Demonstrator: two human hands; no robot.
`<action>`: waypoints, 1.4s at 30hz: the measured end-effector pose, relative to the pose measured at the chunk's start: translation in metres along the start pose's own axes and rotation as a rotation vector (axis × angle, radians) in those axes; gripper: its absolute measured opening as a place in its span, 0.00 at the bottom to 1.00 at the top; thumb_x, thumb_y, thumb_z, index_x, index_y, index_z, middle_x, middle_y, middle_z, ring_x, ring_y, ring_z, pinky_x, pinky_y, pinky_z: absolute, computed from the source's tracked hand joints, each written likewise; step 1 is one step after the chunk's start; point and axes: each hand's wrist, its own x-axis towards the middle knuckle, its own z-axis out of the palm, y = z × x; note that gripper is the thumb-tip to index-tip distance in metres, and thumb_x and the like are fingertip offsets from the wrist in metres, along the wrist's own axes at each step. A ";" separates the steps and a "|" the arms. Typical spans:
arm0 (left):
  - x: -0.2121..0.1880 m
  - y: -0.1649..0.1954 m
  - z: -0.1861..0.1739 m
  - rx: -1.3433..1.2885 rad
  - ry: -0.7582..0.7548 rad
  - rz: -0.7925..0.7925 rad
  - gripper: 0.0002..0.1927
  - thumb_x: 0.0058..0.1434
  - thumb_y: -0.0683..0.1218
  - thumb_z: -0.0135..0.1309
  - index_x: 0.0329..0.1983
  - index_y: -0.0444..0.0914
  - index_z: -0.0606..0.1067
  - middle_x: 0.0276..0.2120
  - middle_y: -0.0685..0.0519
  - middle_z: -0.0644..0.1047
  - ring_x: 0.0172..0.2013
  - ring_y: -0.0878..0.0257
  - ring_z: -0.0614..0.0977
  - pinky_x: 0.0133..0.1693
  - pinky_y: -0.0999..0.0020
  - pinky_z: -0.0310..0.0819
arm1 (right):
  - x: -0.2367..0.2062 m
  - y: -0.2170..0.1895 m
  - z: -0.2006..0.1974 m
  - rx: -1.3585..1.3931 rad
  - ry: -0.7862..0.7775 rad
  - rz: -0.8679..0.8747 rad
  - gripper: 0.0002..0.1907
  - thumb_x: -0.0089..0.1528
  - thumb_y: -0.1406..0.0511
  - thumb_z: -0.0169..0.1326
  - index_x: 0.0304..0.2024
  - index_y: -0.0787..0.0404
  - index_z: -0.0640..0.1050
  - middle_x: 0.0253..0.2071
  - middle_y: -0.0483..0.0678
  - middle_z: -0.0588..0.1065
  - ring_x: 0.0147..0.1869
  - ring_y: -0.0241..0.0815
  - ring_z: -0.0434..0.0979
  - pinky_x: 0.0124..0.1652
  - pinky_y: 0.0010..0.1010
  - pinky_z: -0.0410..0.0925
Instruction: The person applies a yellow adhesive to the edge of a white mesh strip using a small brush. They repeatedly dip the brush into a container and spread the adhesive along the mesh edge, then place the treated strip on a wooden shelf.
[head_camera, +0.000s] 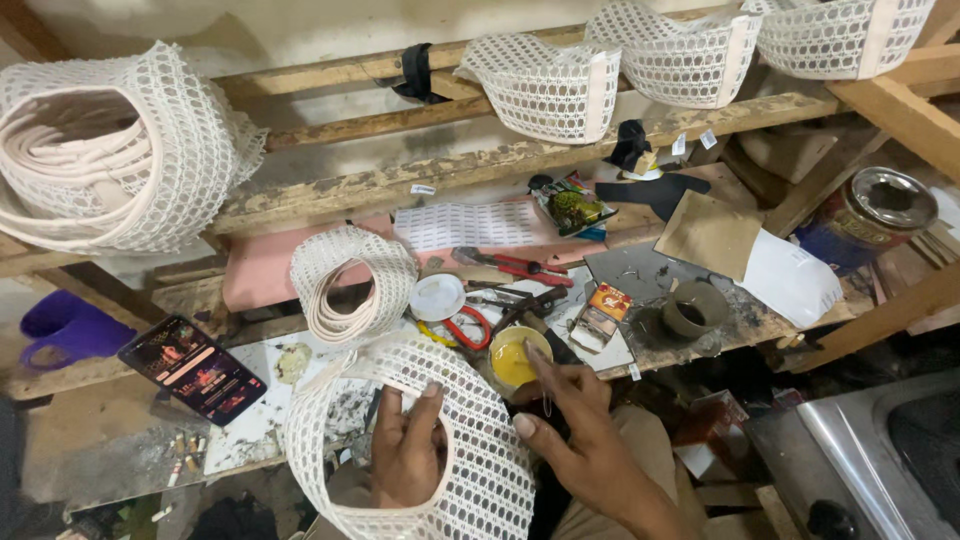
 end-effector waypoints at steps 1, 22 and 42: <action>0.000 0.000 -0.001 0.021 0.033 0.006 0.17 0.64 0.40 0.48 0.56 0.39 0.68 0.30 0.52 0.80 0.24 0.65 0.80 0.23 0.69 0.73 | -0.001 -0.001 0.000 0.028 0.005 -0.005 0.39 0.60 0.60 0.61 0.72 0.59 0.64 0.56 0.49 0.73 0.62 0.47 0.65 0.64 0.40 0.54; -0.027 -0.009 0.047 -0.120 -0.299 -0.500 0.16 0.66 0.42 0.52 0.56 0.32 0.74 0.39 0.48 0.83 0.36 0.62 0.86 0.39 0.66 0.83 | 0.016 -0.001 -0.025 0.340 -0.195 0.018 0.60 0.56 0.28 0.07 0.78 0.55 0.52 0.83 0.55 0.40 0.85 0.55 0.40 0.74 0.45 0.39; -0.012 -0.009 0.005 -0.228 -0.297 -0.422 0.19 0.64 0.41 0.52 0.57 0.30 0.74 0.39 0.44 0.83 0.36 0.59 0.86 0.39 0.64 0.81 | 0.005 0.001 -0.041 0.068 -0.056 -0.131 0.52 0.64 0.33 0.08 0.74 0.53 0.63 0.82 0.58 0.44 0.86 0.58 0.40 0.75 0.52 0.38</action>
